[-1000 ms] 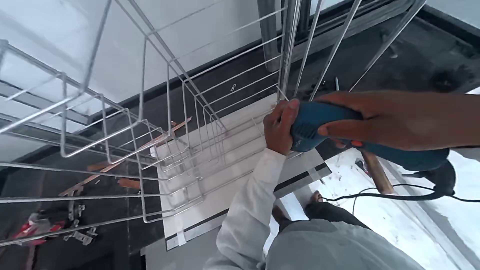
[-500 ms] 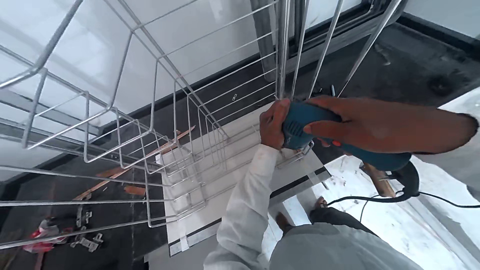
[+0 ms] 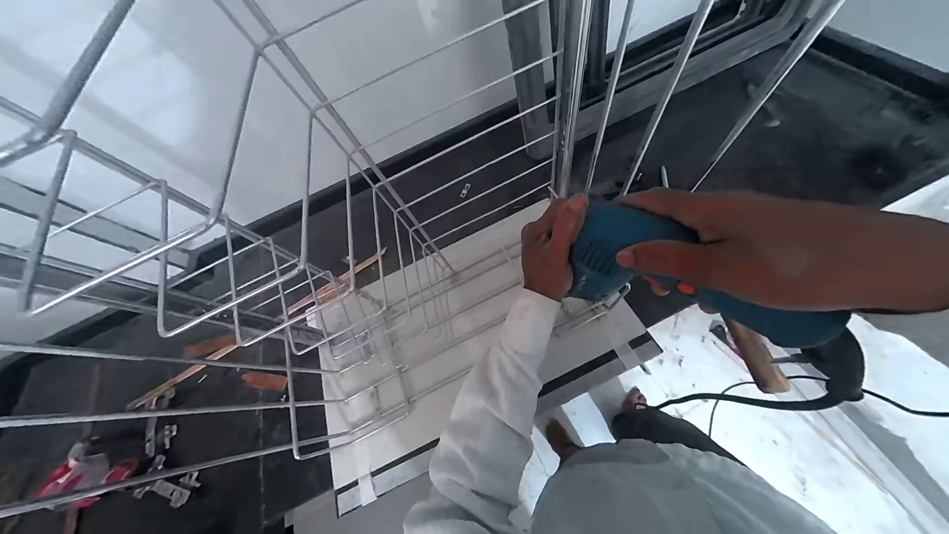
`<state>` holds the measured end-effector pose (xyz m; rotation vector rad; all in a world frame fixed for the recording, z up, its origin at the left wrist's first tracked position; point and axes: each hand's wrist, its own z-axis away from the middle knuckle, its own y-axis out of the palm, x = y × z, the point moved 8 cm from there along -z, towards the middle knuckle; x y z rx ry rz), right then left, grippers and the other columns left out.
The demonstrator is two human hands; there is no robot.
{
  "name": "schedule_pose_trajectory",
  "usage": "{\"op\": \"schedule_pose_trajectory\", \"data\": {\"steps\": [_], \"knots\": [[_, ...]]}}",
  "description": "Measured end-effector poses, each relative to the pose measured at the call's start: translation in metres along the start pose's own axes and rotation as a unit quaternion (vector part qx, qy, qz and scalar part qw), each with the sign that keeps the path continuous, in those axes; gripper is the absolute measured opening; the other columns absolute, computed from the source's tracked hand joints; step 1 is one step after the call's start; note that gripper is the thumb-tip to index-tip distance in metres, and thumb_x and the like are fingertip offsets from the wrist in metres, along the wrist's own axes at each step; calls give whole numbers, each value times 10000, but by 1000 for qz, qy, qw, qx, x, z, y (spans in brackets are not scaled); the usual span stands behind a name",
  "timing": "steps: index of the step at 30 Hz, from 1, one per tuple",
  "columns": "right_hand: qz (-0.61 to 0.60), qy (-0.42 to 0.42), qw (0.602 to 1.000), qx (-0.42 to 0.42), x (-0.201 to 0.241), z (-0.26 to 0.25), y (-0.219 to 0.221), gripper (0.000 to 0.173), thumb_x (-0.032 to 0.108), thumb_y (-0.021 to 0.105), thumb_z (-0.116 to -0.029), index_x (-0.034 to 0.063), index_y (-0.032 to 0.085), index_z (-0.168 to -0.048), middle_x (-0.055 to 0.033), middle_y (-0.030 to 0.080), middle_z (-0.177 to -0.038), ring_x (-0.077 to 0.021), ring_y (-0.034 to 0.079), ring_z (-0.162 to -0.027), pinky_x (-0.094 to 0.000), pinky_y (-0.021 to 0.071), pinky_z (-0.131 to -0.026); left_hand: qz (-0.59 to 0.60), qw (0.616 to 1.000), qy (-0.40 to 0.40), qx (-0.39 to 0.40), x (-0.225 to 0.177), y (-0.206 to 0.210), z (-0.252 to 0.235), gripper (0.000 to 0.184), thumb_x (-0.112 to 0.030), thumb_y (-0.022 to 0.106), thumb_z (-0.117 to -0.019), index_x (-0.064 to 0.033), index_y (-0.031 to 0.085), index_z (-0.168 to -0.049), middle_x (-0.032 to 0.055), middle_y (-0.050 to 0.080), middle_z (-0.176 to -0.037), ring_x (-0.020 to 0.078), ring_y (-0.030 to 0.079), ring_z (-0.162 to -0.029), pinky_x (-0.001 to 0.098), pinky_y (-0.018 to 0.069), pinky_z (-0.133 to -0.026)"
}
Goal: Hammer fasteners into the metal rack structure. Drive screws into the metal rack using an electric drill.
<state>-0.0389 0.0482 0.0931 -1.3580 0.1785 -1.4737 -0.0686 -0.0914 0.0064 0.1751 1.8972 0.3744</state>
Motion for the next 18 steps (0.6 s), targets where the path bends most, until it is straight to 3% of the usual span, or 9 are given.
{"op": "schedule_pose_trajectory", "data": {"steps": [11, 14, 18], "knots": [[12, 4, 999, 30, 6, -12, 0, 388, 430, 534, -1049, 212, 535, -1370, 6, 643, -812, -82, 639, -627, -271, 554, -531, 18, 999, -30, -15, 7, -8, -1, 316, -338, 473, -996, -179, 670, -807, -101, 660, -717, 1, 650, -708, 250, 573, -699], [16, -12, 999, 39, 6, -14, -1, 381, 412, 543, -1048, 216, 540, -1376, 19, 658, -813, -64, 636, -631, -239, 539, -531, -20, 1000, -2, -21, 7, -11, 2, 328, -355, 469, -1016, -164, 638, -810, -106, 626, -703, -11, 628, -695, 242, 559, -689], [43, -11, 998, 36, 7, -15, 1, 398, 450, 530, -1043, 247, 537, -1385, 21, 638, -783, -72, 623, -612, -267, 537, -523, -8, 1000, 7, -17, 6, -12, 3, 333, -365, 469, -1012, -159, 653, -826, -101, 643, -714, -6, 640, -705, 244, 569, -696]]}}
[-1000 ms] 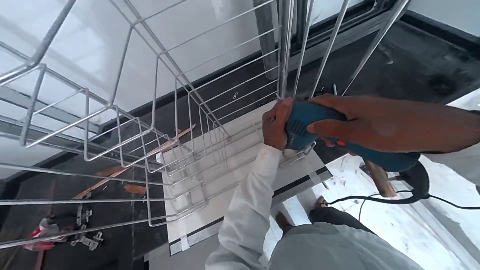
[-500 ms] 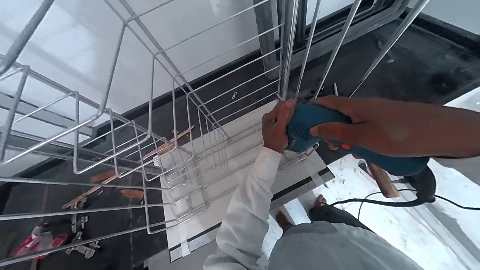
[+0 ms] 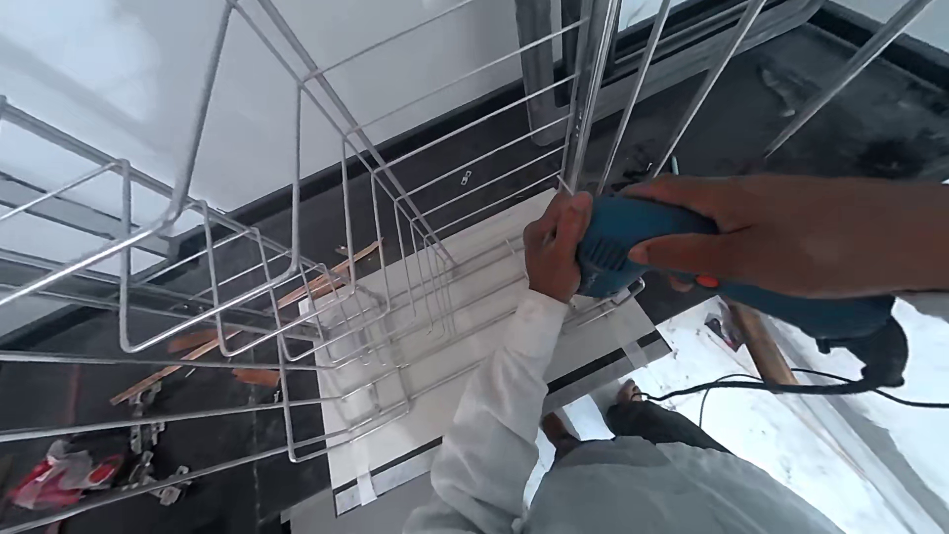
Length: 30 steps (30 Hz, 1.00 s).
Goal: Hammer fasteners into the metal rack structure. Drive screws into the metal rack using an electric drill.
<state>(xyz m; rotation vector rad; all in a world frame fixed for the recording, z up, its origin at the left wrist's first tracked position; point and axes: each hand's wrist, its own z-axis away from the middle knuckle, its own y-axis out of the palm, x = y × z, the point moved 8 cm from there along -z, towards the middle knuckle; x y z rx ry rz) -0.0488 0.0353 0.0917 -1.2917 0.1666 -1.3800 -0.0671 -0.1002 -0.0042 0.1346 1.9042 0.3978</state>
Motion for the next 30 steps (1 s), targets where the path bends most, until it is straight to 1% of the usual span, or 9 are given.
{"op": "schedule_pose_trajectory", "data": {"steps": [4, 7, 9, 11, 14, 16, 20, 24, 30], "knots": [[2, -27, 1000, 2, 1, -1, -1, 388, 431, 556, -1037, 236, 542, -1372, 19, 640, -788, -69, 618, -607, -253, 527, -514, 1, 1000, 16, -17, -2, -1, 1, 317, -344, 501, -1010, -182, 613, -760, -115, 615, -675, -21, 617, -659, 218, 551, -647], [-18, -15, 1000, 4, 4, 0, 4, 367, 422, 535, -1050, 215, 545, -1353, 0, 662, -821, -95, 657, -638, -285, 572, -536, 6, 1000, -15, -12, -2, -2, 3, 319, -288, 460, -1017, -129, 665, -832, -93, 647, -719, -8, 640, -705, 241, 569, -702], [-20, 12, 999, -28, 9, 7, 2, 394, 425, 545, -1047, 215, 545, -1381, -9, 668, -843, -114, 656, -675, -327, 565, -582, 19, 999, -35, -2, -6, 1, -3, 305, -273, 463, -1013, -130, 683, -856, -98, 660, -739, -11, 646, -726, 244, 570, -726], [-11, 10, 998, -67, 17, 11, -5, 445, 430, 559, -1039, 216, 515, -1427, -14, 661, -830, -119, 646, -663, -346, 557, -578, 31, 999, -15, 16, -18, 3, -17, 268, -285, 508, -980, -169, 696, -829, -119, 679, -738, -24, 653, -719, 229, 572, -709], [10, -15, 992, -123, 34, 12, -15, 491, 417, 552, -1036, 171, 475, -1454, -48, 645, -836, -163, 634, -650, -397, 543, -564, 38, 998, 16, 49, -36, 4, -44, 226, -261, 526, -953, -151, 689, -841, -109, 689, -751, -12, 656, -732, 248, 574, -725], [1, 4, 991, -137, 40, 3, -17, 493, 399, 544, -1052, 151, 454, -1468, -92, 654, -880, -213, 658, -688, -441, 559, -607, 32, 998, 12, 53, -38, 2, -60, 226, -247, 501, -956, -127, 667, -861, -93, 676, -751, -2, 655, -737, 252, 575, -738], [-18, 43, 991, -126, 38, -16, -10, 509, 401, 535, -1059, 119, 442, -1472, -136, 656, -916, -274, 663, -753, -501, 548, -674, 49, 998, -32, 30, -15, -10, -69, 223, -260, 503, -932, -126, 651, -831, -68, 676, -731, 20, 659, -713, 259, 577, -707], [-5, 54, 992, -111, 33, -21, -3, 518, 397, 513, -1068, 107, 426, -1489, -161, 662, -957, -303, 672, -806, -526, 542, -715, 39, 998, -39, 29, -1, -13, -63, 249, -280, 490, -941, -106, 644, -853, -59, 663, -746, 24, 650, -729, 269, 569, -725], [-12, 51, 992, -116, 33, -24, 0, 493, 405, 509, -1068, 104, 454, -1454, -147, 660, -936, -302, 672, -791, -524, 544, -706, 65, 995, -70, 26, 2, -15, -62, 236, -263, 480, -947, -124, 641, -846, -54, 670, -734, 31, 658, -711, 264, 577, -702]]}}
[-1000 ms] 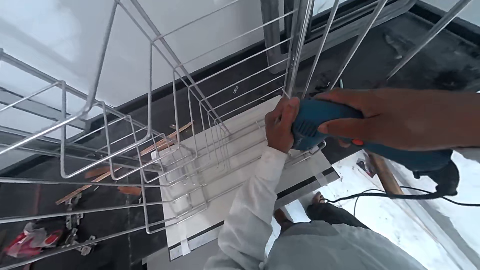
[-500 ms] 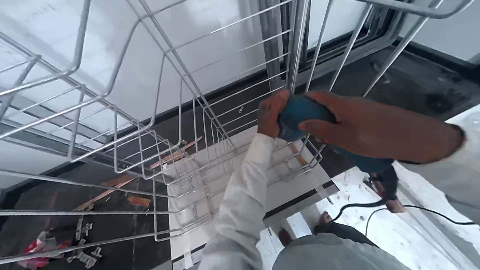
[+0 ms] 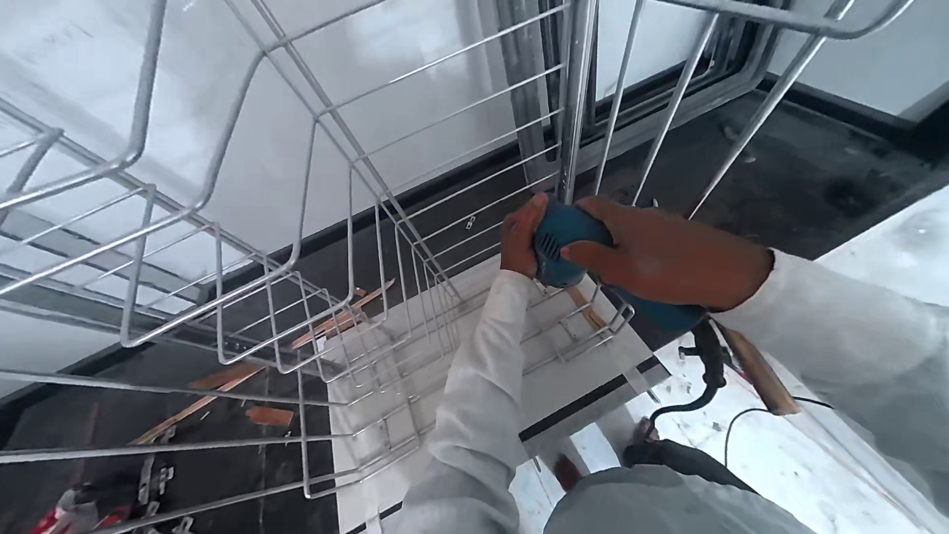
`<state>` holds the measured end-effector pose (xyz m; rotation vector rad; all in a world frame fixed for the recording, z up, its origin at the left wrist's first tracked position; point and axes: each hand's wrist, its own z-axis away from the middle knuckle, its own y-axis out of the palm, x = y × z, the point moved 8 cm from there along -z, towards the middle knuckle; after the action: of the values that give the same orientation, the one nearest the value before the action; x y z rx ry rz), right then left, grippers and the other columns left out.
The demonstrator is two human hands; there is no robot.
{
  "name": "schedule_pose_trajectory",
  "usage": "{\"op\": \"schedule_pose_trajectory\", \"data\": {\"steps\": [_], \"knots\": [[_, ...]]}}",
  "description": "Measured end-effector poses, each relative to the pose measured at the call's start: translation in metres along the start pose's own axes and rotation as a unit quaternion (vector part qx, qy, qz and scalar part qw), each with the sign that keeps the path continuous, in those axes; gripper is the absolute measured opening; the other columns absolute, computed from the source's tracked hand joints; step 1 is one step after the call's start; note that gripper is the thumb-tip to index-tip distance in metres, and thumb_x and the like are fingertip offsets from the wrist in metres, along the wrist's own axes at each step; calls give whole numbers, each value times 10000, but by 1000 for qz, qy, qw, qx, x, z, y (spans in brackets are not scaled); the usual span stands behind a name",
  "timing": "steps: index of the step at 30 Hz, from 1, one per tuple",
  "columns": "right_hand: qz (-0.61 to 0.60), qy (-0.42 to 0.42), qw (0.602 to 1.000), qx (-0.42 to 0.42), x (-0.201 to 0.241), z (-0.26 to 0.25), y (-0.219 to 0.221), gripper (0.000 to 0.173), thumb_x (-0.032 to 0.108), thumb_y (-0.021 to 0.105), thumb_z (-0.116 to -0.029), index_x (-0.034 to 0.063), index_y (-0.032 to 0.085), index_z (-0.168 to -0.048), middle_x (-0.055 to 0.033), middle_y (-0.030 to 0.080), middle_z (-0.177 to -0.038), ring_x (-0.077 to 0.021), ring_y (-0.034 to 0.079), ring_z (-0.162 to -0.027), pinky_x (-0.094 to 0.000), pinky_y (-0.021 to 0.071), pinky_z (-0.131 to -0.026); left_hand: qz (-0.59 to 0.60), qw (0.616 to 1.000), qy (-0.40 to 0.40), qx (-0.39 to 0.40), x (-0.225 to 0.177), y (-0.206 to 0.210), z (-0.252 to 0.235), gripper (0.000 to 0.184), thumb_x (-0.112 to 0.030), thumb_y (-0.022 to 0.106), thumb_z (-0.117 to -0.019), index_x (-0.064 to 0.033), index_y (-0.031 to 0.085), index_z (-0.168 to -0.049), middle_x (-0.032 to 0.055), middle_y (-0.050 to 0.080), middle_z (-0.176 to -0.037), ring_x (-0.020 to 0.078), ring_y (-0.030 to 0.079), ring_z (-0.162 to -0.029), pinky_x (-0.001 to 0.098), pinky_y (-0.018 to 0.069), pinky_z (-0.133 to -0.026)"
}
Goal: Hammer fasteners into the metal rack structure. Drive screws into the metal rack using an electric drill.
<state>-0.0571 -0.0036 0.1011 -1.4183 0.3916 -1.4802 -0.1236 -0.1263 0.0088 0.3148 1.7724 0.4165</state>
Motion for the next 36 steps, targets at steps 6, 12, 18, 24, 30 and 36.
{"op": "schedule_pose_trajectory", "data": {"steps": [6, 12, 18, 24, 30, 36], "knots": [[-14, 16, 1000, 14, 2, -1, 5, 503, 388, 518, -1069, 101, 439, -1475, -155, 654, -961, -293, 661, -812, -514, 537, -727, 6, 1000, 2, -8, 2, -6, 3, 233, -243, 475, -954, -127, 638, -836, -55, 664, -733, 30, 651, -709, 264, 572, -704], [-2, 19, 1000, 23, 11, -11, 2, 444, 382, 505, -1076, 69, 481, -1391, -155, 644, -971, -288, 658, -826, -504, 533, -737, 8, 999, -18, -28, 1, -11, -1, 288, -242, 405, -1011, -112, 614, -863, -51, 648, -730, 31, 644, -710, 261, 567, -703], [25, 28, 999, 39, 18, -18, 6, 458, 398, 503, -1071, 84, 464, -1402, -135, 637, -927, -267, 653, -779, -488, 531, -691, 32, 999, 15, -21, -1, -19, -2, 277, -245, 421, -989, -155, 628, -829, -73, 669, -712, 14, 659, -700, 248, 577, -692], [10, 13, 999, 47, 7, -22, 6, 460, 394, 526, -1065, 120, 456, -1429, -137, 649, -960, -266, 664, -787, -488, 549, -699, 24, 999, -1, -25, 7, -19, -1, 281, -261, 430, -988, -113, 634, -865, -52, 670, -741, 37, 661, -721, 278, 580, -715], [21, 2, 998, 60, 6, -28, 5, 450, 390, 520, -1067, 127, 469, -1428, -114, 637, -927, -229, 644, -732, -455, 543, -655, 39, 998, 8, -42, 8, -21, 0, 280, -249, 434, -985, -132, 644, -841, -57, 676, -734, 33, 665, -718, 272, 582, -712], [14, -10, 998, 58, 8, -25, 4, 471, 378, 528, -1066, 115, 452, -1449, -128, 646, -950, -242, 652, -766, -475, 545, -682, 37, 998, -3, -49, 8, -20, 1, 286, -261, 429, -994, -109, 644, -881, -38, 672, -745, 47, 665, -720, 282, 583, -715]]}}
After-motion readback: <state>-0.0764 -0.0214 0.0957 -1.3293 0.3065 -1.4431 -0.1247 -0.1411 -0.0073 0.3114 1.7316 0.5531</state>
